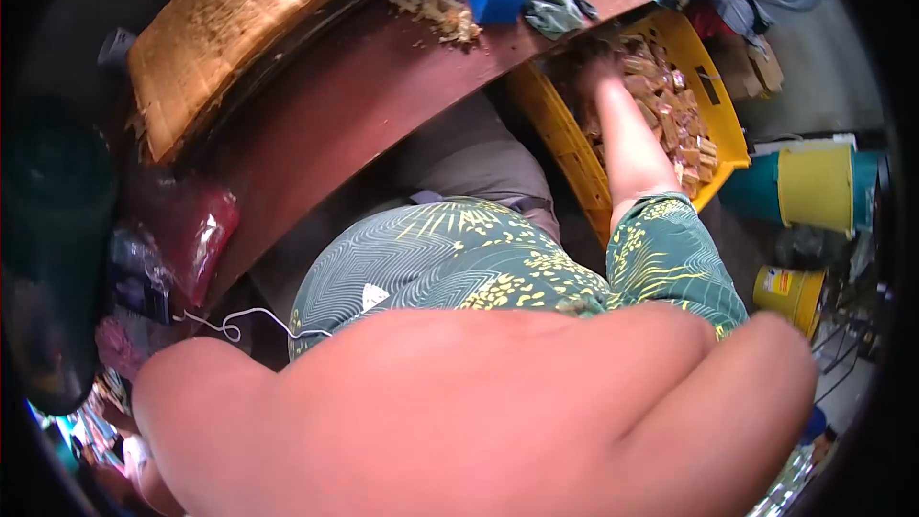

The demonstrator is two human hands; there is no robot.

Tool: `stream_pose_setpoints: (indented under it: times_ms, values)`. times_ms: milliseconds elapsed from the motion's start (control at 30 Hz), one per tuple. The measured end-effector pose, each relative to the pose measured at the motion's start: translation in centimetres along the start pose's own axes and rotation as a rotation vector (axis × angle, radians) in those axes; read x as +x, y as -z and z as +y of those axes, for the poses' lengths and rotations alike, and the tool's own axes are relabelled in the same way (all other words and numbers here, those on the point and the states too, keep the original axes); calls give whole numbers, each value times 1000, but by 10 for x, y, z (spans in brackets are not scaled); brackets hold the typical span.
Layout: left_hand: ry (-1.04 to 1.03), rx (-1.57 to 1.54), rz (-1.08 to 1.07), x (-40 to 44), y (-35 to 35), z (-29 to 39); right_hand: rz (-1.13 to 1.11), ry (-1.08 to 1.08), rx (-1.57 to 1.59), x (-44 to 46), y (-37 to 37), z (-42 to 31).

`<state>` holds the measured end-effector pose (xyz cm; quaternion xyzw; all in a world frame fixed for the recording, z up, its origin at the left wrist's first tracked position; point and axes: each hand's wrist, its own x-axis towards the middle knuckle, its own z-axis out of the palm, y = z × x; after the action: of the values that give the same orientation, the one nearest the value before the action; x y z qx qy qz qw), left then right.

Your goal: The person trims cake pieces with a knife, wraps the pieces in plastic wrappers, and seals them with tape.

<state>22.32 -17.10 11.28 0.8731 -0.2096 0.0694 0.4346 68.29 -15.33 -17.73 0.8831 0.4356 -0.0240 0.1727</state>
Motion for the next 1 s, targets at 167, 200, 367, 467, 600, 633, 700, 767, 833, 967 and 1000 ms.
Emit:
stream_pose_setpoints:
  times_ms: [167,200,367,467,600,633,700,767,833,967,1000]
  values:
    - [-23,72,10,-3,-20,3,23,-146,-178,-7,-4,21]
    - [-25,85,15,-4,-22,5,-95,-211,-227,15,-33,42]
    - [8,189,67,-13,-31,14,86,-231,-122,20,-64,83]
    - [15,262,115,-22,-27,18,166,-287,-27,27,-47,94]
    - [114,386,304,-59,6,26,449,-331,154,7,-18,119]
    - [185,440,389,-75,18,26,689,-279,255,-4,3,113]
    - [486,565,595,-113,48,14,1128,-47,354,-20,64,77]
    - [830,740,1032,-180,45,-30,1319,240,392,-49,135,26]
    - [1185,971,1111,-272,37,-88,1272,489,584,-65,180,-30]
    - [1491,953,1119,-334,6,-129,832,766,872,-64,238,-125]
    - [1462,852,1190,-337,3,-130,680,760,940,-66,251,-147]
